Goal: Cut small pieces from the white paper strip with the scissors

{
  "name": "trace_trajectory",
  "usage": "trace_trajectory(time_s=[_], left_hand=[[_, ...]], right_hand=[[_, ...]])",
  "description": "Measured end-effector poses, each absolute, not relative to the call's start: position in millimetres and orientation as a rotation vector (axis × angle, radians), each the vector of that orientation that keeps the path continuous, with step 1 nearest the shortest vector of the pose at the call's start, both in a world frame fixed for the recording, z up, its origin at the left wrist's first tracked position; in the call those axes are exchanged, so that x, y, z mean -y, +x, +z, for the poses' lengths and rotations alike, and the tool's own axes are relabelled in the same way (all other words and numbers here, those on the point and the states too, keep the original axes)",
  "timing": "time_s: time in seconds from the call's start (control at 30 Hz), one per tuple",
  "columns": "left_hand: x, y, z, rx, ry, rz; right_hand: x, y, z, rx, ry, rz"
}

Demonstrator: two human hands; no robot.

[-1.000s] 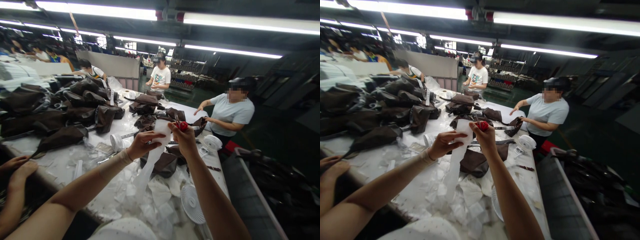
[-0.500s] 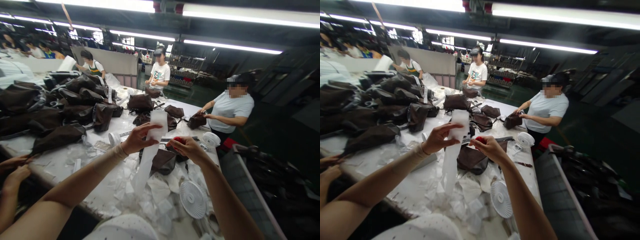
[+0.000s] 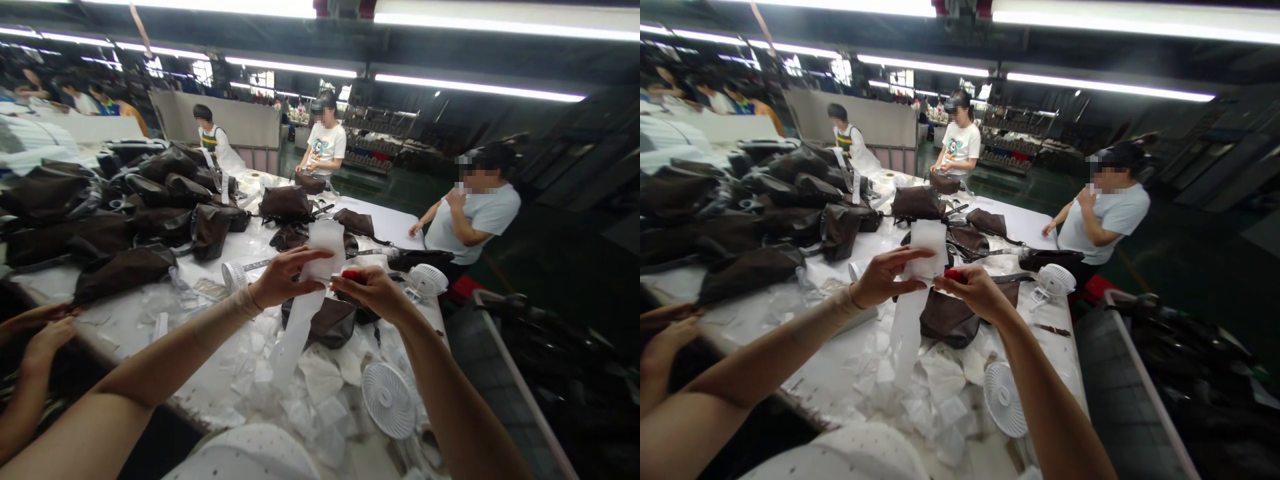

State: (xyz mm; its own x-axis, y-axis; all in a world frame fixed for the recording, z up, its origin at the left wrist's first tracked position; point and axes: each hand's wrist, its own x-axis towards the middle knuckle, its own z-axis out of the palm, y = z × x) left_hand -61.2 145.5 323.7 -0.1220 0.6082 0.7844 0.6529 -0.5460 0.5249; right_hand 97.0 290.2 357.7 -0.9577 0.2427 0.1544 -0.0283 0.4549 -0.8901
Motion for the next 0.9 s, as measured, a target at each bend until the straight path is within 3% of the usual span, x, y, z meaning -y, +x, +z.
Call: trace_trajectory(time_s=[0.9], left_hand=[[-146.5,-50.1,323.4,1.464,-2.087,-1.779]], right_hand=[[-277.0,87.4,361.8,2.599,-0.100,1.223]])
